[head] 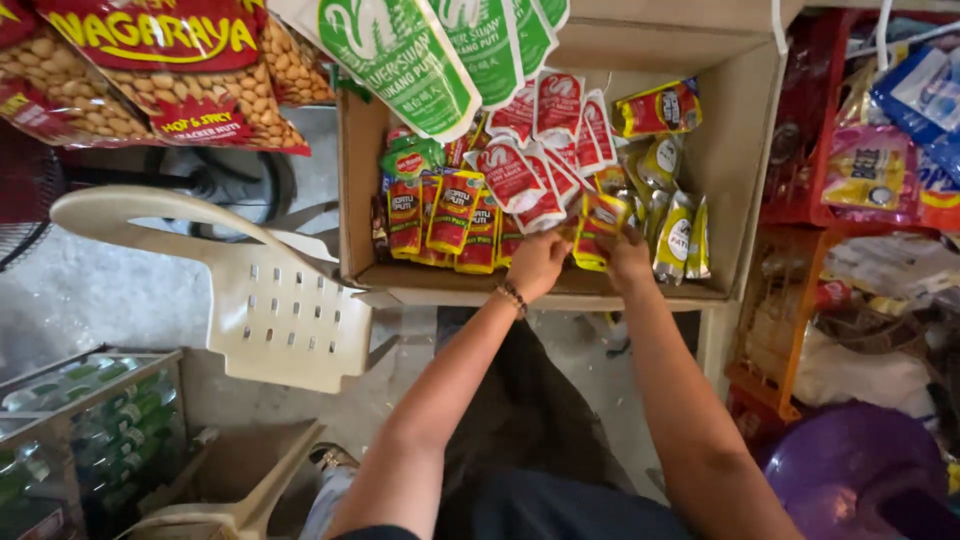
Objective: The person organizes sauce packets and plastic containers in a box, picking up individual packets and arranging them among existing items.
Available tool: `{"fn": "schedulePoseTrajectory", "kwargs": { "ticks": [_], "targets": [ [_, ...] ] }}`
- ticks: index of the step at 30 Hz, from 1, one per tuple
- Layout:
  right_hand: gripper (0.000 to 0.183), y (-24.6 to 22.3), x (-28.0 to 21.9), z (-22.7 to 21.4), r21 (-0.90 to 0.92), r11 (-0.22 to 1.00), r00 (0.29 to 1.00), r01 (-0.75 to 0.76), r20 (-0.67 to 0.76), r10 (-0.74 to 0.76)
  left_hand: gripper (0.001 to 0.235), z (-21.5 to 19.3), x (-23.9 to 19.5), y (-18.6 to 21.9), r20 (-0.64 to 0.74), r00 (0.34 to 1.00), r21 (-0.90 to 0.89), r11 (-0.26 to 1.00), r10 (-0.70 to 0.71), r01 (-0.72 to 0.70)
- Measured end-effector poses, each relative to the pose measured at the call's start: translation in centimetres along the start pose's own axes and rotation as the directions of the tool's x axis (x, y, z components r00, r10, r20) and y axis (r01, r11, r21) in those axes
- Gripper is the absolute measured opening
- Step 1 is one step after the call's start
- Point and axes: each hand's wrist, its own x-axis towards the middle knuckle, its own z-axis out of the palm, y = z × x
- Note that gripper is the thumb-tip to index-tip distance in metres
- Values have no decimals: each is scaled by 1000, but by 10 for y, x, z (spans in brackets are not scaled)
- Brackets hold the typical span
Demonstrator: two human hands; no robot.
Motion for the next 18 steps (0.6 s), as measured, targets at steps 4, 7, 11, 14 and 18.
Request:
{"fn": "schedulePoseTrajectory", "kwargs": {
  "ticks": [4, 7, 11, 14, 18],
  "targets": [
    [50, -1, 1, 12, -339, 941, 985, 2, -163, -60, 12, -32, -28, 10, 11, 996, 54, 995, -85, 84],
    [50, 8, 10, 16, -514, 853, 996, 92, 41, -83, 9, -59, -55, 2, -68, 998, 82, 996, -13, 19],
    [40, 33, 36, -5, -543, 839, 1000, -28, -18, 21, 10, -97, -79, 7, -141, 989, 38, 998, -34, 40],
    [36, -6, 9, 27, -829, 546, 985, -125, -169, -31, 12, -119, -86, 15, -153, 984, -8, 996, -87, 87],
    [30, -22, -11, 48, -411, 911, 999, -38, -11, 37, 12, -150, -84, 35, -131, 988, -113, 991, -84, 69]
  ]
}}
